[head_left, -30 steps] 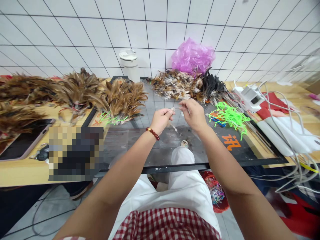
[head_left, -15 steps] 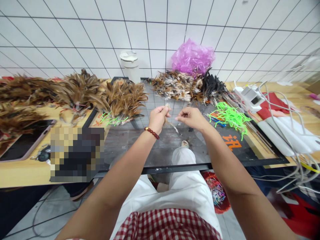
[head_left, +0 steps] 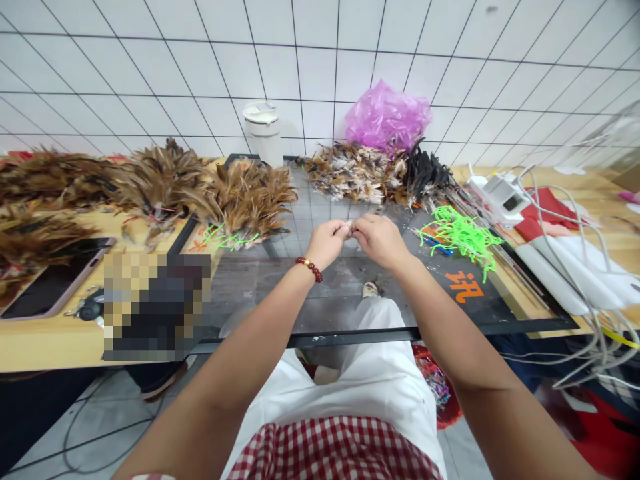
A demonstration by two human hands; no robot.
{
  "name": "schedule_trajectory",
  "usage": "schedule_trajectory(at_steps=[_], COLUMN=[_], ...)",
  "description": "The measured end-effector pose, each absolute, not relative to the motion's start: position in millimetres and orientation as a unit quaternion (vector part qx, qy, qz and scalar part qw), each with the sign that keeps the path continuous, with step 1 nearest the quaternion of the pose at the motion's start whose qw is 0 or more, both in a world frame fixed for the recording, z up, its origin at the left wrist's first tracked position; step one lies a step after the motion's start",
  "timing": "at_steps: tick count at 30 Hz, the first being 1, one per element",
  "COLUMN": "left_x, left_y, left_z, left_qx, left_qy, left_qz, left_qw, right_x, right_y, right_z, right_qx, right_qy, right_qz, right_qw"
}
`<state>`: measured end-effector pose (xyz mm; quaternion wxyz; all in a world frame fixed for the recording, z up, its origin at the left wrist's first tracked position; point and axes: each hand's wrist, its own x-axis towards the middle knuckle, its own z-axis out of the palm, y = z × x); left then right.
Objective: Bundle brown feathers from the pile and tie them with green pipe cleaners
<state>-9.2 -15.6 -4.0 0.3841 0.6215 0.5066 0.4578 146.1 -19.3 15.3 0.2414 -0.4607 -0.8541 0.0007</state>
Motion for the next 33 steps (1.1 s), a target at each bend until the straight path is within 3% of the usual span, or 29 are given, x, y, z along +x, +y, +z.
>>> schedule_trajectory(at_steps=[5,10,26,33], left_x=[-7.1,-5.8,-3.0,-4.4], left_y=[-17.1,-18.2,-19.9,-19.0], left_z=[0.1,8.2,4.2,7.9], left_qx=[0.578,0.493,0.530,0.452], left_qy=[0.492,0.525,0.470,0.463], left_qz=[0.486,0.527,0.542,0.562], left_qw=[0.434,0.451,0.452,0.515], right_x=[150.6,155.9,140.9,142.9], right_y=[-8.1,5.8,-5.1,-6.7], right_z=[8.4,1.1,9.2,10.0], right_qx=[-0.451,-0.484,-0.401,-0.375], right_qy=[-0.765,-0.645,-0.599,-0.646], right_qz=[0.150,0.253,0.434,0.432], right_qw=[0.435,0.534,0.541,0.505])
